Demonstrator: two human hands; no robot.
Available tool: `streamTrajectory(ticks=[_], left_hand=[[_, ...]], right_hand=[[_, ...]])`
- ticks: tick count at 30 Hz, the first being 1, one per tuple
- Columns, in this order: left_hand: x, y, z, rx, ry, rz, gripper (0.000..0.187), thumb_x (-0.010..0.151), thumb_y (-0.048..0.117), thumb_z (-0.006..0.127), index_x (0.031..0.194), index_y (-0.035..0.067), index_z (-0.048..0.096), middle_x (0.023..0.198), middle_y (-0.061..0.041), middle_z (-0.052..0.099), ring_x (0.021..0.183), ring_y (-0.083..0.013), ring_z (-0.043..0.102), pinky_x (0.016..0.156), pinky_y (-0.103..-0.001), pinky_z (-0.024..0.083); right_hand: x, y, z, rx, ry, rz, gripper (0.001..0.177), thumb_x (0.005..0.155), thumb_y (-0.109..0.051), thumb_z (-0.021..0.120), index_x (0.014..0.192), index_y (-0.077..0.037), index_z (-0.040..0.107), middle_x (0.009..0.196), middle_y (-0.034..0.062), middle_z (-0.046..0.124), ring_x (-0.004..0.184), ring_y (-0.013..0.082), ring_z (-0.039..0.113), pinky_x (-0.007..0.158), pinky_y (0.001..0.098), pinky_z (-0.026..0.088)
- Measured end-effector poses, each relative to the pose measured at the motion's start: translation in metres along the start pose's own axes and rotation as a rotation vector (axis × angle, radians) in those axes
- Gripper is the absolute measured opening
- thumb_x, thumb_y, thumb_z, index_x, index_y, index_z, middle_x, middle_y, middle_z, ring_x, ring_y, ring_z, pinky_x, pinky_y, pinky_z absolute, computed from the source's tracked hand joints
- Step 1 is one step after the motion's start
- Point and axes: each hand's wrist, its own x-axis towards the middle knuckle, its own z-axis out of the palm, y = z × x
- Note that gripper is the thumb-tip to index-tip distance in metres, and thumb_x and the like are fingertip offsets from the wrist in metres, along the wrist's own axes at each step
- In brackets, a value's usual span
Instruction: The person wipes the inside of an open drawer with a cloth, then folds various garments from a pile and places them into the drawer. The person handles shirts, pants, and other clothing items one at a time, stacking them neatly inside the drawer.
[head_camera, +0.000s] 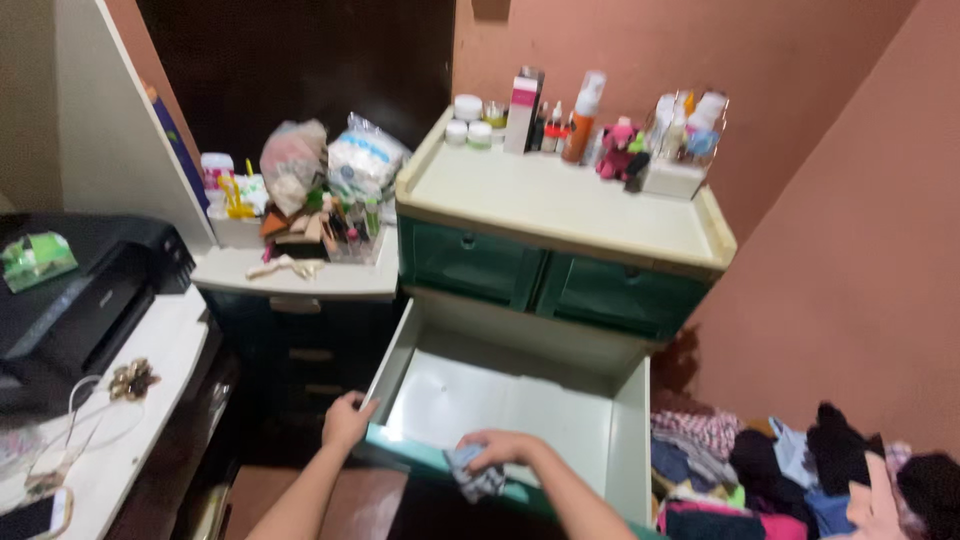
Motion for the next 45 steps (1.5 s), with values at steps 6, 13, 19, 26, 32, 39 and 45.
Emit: streamTrajectory(ticks=[6,13,19,26,32,39,45], left_hand=[[0.001,-0.003,0.004,-0.007,0.032,-0.017,0.046,0.080,0.050,0.078,0.105,0.012,0.079,0.102,-0.018,0.078,0.096,-0.0369,0.075,0.084,-0.046,0.059],[0.000,-0.007,0.007,0.014,0.025,-0.042,0.044,0.082,0.051,0.077,0.105,0.014,0.079,0.102,-0.019,0.078,0.096,-0.0378,0.074,0.085,-0.046,0.059],[-0.005,-0.006,0.000,0.203,0.109,0.121,0.053,0.084,0.049,0.077,0.118,0.010,0.071,0.125,-0.019,0.066,0.116,-0.0405,0.062,0.099,-0.051,0.050],[-0.047,0.045,-0.001,0.505,0.240,0.802,0.057,0.085,0.045,0.071,0.123,0.004,0.064,0.130,-0.020,0.060,0.133,-0.0416,0.048,0.117,-0.060,0.027],[-0.075,0.081,-0.008,0.404,-0.033,0.908,0.059,0.085,0.061,0.064,0.107,0.007,0.073,0.118,-0.015,0.065,0.120,-0.0346,0.055,0.104,-0.051,0.041],[-0.083,0.088,-0.024,0.593,-0.313,0.885,0.082,0.059,0.085,0.070,0.083,0.006,0.073,0.085,-0.009,0.070,0.091,-0.0282,0.062,0.082,-0.042,0.053],[-0.083,0.087,-0.020,0.620,-0.310,0.895,0.084,0.060,0.088,0.068,0.073,0.005,0.069,0.073,-0.012,0.068,0.080,-0.0309,0.066,0.077,-0.044,0.054]], right_hand=[[-0.030,0.016,-0.003,-0.009,0.166,-0.107,0.047,0.082,-0.016,0.078,0.126,-0.009,0.063,0.108,0.0023,0.070,0.099,0.0132,0.065,0.085,0.0290,0.056],[-0.071,0.064,-0.026,0.070,-0.025,0.109,0.044,0.078,-0.018,0.078,0.120,-0.010,0.066,0.100,0.0033,0.073,0.088,0.0137,0.069,0.077,0.0305,0.060],[-0.115,0.102,-0.048,-0.106,0.010,0.304,0.042,0.085,-0.039,0.083,0.109,-0.006,0.075,0.093,0.0036,0.074,0.083,0.0128,0.068,0.076,0.0314,0.059],[-0.194,0.082,-0.064,-0.377,0.081,0.645,0.053,0.086,-0.053,0.083,0.099,-0.001,0.084,0.101,0.0106,0.078,0.086,0.0165,0.066,0.085,0.0326,0.054],[-0.153,0.067,-0.020,0.085,0.385,0.054,0.039,0.095,-0.037,0.074,0.113,-0.002,0.077,0.105,0.0090,0.073,0.096,0.0220,0.063,0.087,0.0360,0.048],[-0.142,0.055,-0.007,0.071,0.119,0.034,0.051,0.074,-0.025,0.085,0.121,-0.016,0.066,0.109,-0.0011,0.073,0.104,0.0143,0.065,0.096,0.0282,0.050],[-0.188,0.066,-0.025,-0.408,-0.016,0.353,0.054,0.071,-0.022,0.091,0.121,-0.016,0.073,0.112,0.0016,0.076,0.103,0.0151,0.068,0.095,0.0309,0.050]])
